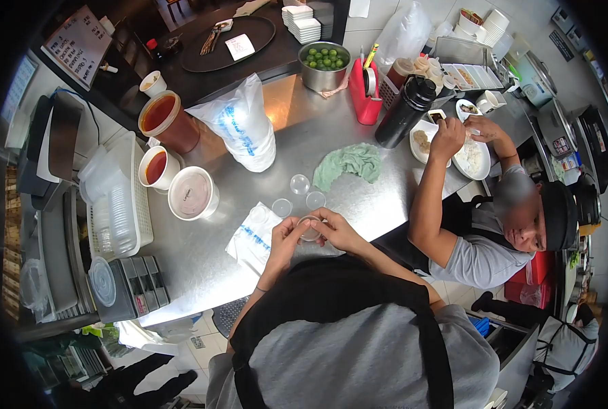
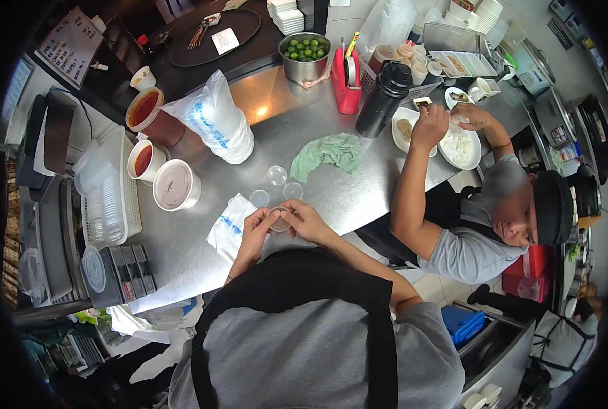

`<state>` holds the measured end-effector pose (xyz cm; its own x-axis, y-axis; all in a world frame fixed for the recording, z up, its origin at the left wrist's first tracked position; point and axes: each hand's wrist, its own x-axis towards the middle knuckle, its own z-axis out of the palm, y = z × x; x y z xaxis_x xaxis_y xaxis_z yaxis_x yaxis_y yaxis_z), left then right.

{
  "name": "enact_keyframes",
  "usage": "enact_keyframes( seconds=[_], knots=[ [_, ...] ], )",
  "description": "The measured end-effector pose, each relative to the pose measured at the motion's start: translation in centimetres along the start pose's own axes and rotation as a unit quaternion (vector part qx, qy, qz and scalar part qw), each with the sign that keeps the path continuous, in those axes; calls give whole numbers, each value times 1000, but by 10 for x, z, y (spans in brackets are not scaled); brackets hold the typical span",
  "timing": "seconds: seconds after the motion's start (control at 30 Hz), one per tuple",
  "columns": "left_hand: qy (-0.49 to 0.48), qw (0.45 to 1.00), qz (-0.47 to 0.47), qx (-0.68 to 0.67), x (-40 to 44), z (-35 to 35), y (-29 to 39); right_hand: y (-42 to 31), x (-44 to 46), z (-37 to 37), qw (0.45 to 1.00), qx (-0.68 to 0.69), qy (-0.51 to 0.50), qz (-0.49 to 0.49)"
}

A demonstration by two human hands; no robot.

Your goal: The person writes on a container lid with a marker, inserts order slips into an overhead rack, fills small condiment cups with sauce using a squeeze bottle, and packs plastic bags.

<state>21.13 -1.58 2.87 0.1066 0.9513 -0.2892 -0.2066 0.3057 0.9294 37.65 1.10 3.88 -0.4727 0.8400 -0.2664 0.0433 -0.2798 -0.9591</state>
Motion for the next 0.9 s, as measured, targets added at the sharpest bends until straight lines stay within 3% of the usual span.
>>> enact_keyframes(
  seconds=[0.1,0.17,0.43,0.57,0.67,0.7,0.77,0.87,0.9],
  knots=[
    [15,1000,5,6,0,3,-1,1,-2,0,999,-42,6,1],
    [34,999,5,9,-1,7,0,-4,-5,2,998,-34,18,-48],
    [54,982,94,154,-4,12,1,-1,-11,3,995,-64,35,-62],
    [1,967,21,252,-5,1,22,-4,-17,1,997,-34,59,-47],
    [124,836,169,506,1,-19,22,21,-14,-10,988,-134,71,34],
    [117,836,176,507,1,-28,23,39,-8,-12,987,-134,80,30],
    [174,738,217,615,2,-46,25,71,3,-18,923,-313,140,-174],
    [131,751,187,619,16,-71,5,69,10,-14,918,-321,162,-166],
    [116,752,183,623,19,-76,2,67,13,-14,894,-354,185,-203]
  ],
)
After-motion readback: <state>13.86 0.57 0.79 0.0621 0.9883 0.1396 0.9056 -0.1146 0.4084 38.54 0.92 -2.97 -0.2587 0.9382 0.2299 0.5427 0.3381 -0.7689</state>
